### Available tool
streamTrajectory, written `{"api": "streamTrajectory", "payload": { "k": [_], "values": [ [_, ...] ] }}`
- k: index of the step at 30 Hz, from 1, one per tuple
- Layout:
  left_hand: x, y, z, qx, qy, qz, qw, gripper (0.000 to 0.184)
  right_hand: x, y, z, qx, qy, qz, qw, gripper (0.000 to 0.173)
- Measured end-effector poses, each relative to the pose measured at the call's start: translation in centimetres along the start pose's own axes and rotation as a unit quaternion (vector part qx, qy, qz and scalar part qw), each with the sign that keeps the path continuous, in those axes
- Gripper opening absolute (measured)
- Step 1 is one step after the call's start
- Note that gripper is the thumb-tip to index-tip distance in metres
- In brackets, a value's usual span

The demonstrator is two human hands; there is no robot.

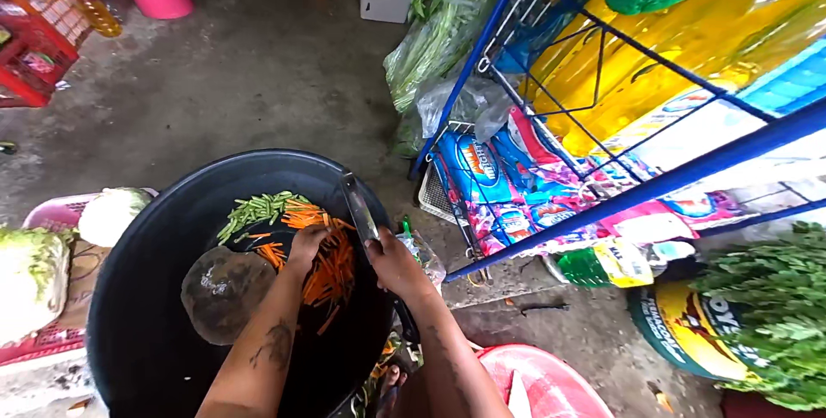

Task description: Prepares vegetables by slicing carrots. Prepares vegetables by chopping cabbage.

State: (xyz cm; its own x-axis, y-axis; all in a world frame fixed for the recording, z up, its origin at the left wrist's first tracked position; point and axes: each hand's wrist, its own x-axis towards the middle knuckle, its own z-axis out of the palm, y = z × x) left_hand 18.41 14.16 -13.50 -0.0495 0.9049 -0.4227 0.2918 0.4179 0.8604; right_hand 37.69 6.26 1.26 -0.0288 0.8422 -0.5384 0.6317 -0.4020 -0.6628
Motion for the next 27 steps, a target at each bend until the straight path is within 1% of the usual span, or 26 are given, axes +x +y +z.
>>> {"api": "streamTrajectory", "payload": {
  "k": [2,4,6,8,10,12,15,17,20,22,27],
  "values": [
    [-2.3,0.0,-2.2,-0.049,0.025,-0.03,0.998,0.032,0.0,-0.2,0.6,-0.02,-0.01,0.008,1.0,0.046],
    [-4.5,-0.9,-5.1,-0.058,0.068,-0.048,0.995,0.03,-0.1,-0.7,1.7,-0.051,-0.025,0.01,0.998,0.047],
    [-6.6,-2.6,-8.6,-0.013,0.124,-0.064,0.99,0.03,-0.2,-1.5,3.7,-0.086,-0.046,-0.002,0.995,0.049],
    [-7.7,-4.6,-11.3,0.044,0.154,-0.088,0.983,0.03,-0.1,-2.2,6.2,-0.129,-0.063,-0.032,0.989,0.05],
    [-7.8,-6.4,-12.8,0.078,0.162,-0.114,0.977,0.029,-0.1,-2.9,8.8,-0.176,-0.088,-0.063,0.978,0.049],
    [-7.5,-7.3,-13.0,0.103,0.16,-0.135,0.972,0.031,-0.1,-3.5,11.4,-0.215,-0.11,-0.076,0.967,0.047],
    [-8.2,-6.5,-13.5,0.17,0.143,-0.156,0.962,0.036,-0.1,-4.0,14.6,-0.266,-0.127,-0.073,0.953,0.052],
    [-8.6,-6.2,-14.4,0.187,0.147,-0.142,0.961,0.035,0.1,-4.2,16.2,-0.284,-0.132,-0.066,0.947,0.051],
    [-8.1,-6.8,-15.5,0.176,0.152,-0.046,0.972,0.029,0.8,-4.0,18.4,-0.295,-0.12,-0.066,0.946,0.048],
    [-7.2,-7.2,-15.5,0.164,0.153,-0.007,0.974,0.028,1.4,-4.0,19.3,-0.303,-0.105,-0.065,0.945,0.047],
    [-6.3,-7.7,-14.9,0.166,0.147,-0.02,0.975,0.036,2.5,-4.7,19.4,-0.326,-0.093,-0.045,0.94,0.049]
  ]
}}
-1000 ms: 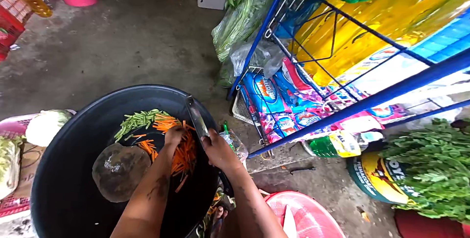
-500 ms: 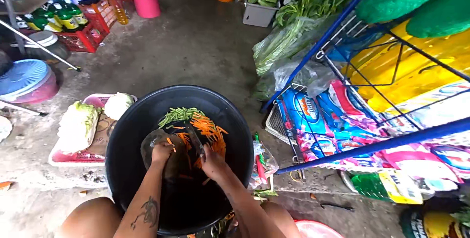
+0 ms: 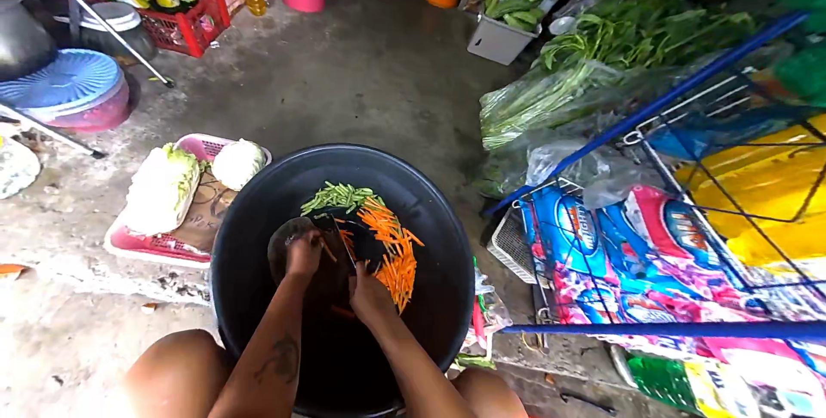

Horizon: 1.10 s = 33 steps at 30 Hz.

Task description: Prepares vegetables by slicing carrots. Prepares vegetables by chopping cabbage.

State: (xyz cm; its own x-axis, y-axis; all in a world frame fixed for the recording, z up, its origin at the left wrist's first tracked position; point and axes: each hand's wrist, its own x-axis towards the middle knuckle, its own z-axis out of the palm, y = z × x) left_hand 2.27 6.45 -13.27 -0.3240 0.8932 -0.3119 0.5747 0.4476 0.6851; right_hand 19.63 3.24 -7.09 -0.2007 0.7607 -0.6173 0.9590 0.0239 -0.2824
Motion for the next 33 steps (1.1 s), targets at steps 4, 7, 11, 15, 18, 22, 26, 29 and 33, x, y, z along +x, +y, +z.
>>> {"api": "streamTrajectory", "payload": {
  "k": [4,7,11,15,18,22,26,29,33],
  "values": [
    [0.1,-0.2,0.2,-0.007,0.013,-0.027,1.0,0.03,0.3,0.5,0.4,-0.014,-0.007,-0.003,1.0,0.047],
    [0.0,-0.1,0.3,-0.016,0.021,-0.034,0.999,0.029,0.5,1.1,1.0,-0.02,-0.016,-0.012,1.0,0.044],
    [0.0,-0.2,0.3,-0.013,0.034,-0.023,0.999,0.025,0.1,1.0,1.1,-0.034,-0.014,-0.021,0.999,0.042],
    [-0.1,-0.1,0.2,-0.005,0.031,-0.033,0.999,0.024,-0.2,0.7,1.0,-0.055,-0.012,-0.03,0.998,0.043],
    [-0.2,0.0,0.2,-0.006,0.036,-0.039,0.999,0.024,-0.3,0.7,1.0,-0.06,-0.014,-0.033,0.998,0.042],
    [-0.3,0.0,0.3,0.0,0.041,-0.041,0.998,0.024,-0.1,0.6,1.1,-0.064,-0.02,-0.028,0.997,0.041],
    [-0.3,-0.1,0.4,0.003,0.044,-0.037,0.998,0.025,0.0,0.6,1.0,-0.075,-0.024,-0.023,0.997,0.041],
    [-0.2,-0.1,0.4,0.01,0.041,-0.041,0.998,0.025,0.4,0.8,1.2,-0.082,-0.024,-0.025,0.996,0.041],
    [-0.2,0.1,0.5,0.016,0.044,-0.042,0.998,0.024,1.0,1.0,1.2,-0.091,-0.037,-0.019,0.995,0.043]
  ]
}}
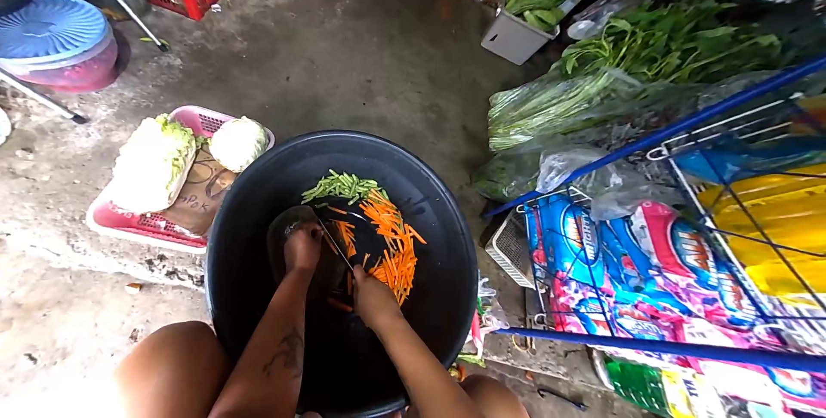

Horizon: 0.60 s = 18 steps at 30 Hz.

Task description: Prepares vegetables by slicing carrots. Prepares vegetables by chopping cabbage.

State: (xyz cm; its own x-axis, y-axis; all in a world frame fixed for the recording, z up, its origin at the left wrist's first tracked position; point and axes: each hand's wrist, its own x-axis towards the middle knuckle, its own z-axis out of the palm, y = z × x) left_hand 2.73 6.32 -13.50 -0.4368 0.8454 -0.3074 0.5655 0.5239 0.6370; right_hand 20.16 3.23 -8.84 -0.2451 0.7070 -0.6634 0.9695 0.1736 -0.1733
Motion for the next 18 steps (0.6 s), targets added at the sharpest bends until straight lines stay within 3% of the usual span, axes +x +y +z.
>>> {"api": "streamTrajectory", "payload": {
  "k": [11,16,18],
  "values": [
    [0.2,0.1,0.2,0.014,-0.008,0.003,1.0,0.028,1.7,1.1,0.9,0.042,-0.009,-0.024,0.999,0.044],
    [0.1,0.7,0.3,0.032,0.002,0.008,0.999,0.029,3.4,4.1,1.0,0.201,-0.031,-0.095,0.975,0.051],
    [0.1,0.8,0.2,0.043,-0.002,0.006,0.999,0.029,3.0,4.0,0.9,0.155,-0.007,-0.082,0.984,0.048]
  ]
}}
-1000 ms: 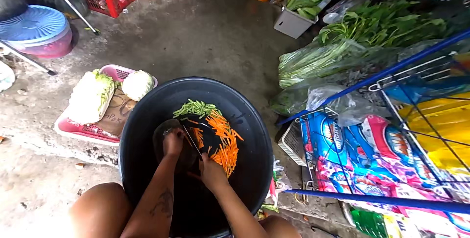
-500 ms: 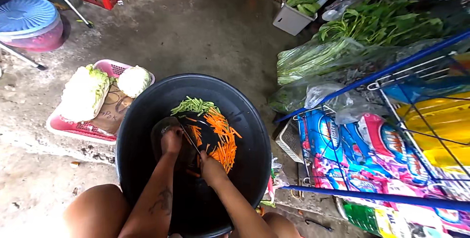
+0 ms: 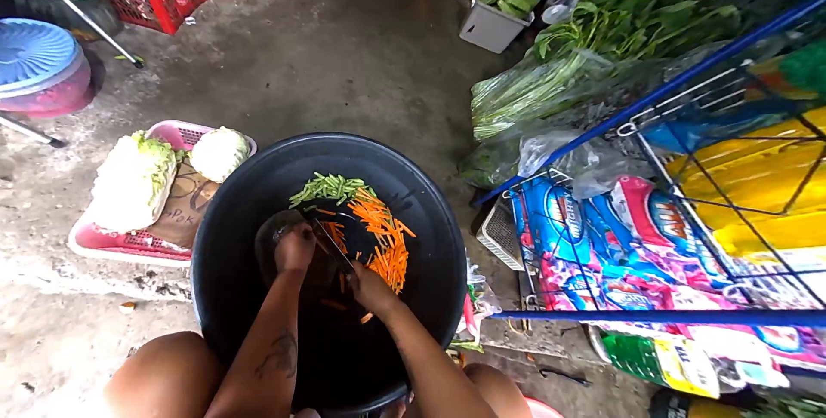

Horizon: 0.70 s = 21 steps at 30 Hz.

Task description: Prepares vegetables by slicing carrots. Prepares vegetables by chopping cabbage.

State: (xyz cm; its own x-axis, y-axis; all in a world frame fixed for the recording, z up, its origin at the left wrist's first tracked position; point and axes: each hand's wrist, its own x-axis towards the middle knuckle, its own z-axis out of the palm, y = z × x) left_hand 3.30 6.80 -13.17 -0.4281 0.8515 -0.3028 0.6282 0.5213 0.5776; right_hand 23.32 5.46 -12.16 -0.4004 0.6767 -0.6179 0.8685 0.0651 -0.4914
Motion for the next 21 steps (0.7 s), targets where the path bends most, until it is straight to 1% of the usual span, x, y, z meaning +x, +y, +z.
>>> {"api": "streamTrajectory", "payload": {
  "k": [2,4,6,10,14,16,18,19,20,21],
  "values": [
    [-0.1,0.0,0.0,0.005,-0.007,0.001,1.0,0.03,-1.3,-1.0,-0.5,-0.081,0.038,0.053,0.995,0.043],
    [-0.3,0.1,0.2,0.015,-0.009,0.011,1.0,0.03,-2.9,-1.6,-1.9,-0.084,0.074,0.114,0.987,0.045],
    [-0.7,0.2,0.4,0.04,-0.008,0.03,0.999,0.03,-4.5,-1.5,-4.0,-0.062,0.109,0.144,0.982,0.048],
    [-1.2,0.7,0.0,0.079,-0.046,0.07,0.993,0.031,-8.2,-0.4,-8.2,-0.003,0.158,0.132,0.978,0.048],
    [-1.6,1.0,-0.4,0.108,-0.113,0.086,0.984,0.03,-11.1,0.9,-10.5,0.051,0.192,0.11,0.974,0.046],
    [-2.2,1.9,-0.1,0.075,-0.123,0.124,0.982,0.032,-11.9,1.5,-11.3,0.073,0.206,0.099,0.971,0.045],
    [-3.2,2.9,1.0,0.04,-0.151,0.171,0.973,0.033,-12.4,1.9,-11.8,0.093,0.215,0.089,0.968,0.045],
    [-4.1,3.5,1.5,0.061,-0.176,0.183,0.965,0.032,-12.5,2.1,-12.0,0.102,0.217,0.086,0.967,0.045],
    [-5.3,4.2,2.1,0.116,-0.204,0.179,0.955,0.032,-12.6,2.3,-12.1,0.108,0.218,0.081,0.967,0.044],
    [-6.9,5.0,2.7,0.191,-0.231,0.154,0.942,0.033,-12.8,2.4,-12.3,0.112,0.217,0.076,0.967,0.044]
  ]
}}
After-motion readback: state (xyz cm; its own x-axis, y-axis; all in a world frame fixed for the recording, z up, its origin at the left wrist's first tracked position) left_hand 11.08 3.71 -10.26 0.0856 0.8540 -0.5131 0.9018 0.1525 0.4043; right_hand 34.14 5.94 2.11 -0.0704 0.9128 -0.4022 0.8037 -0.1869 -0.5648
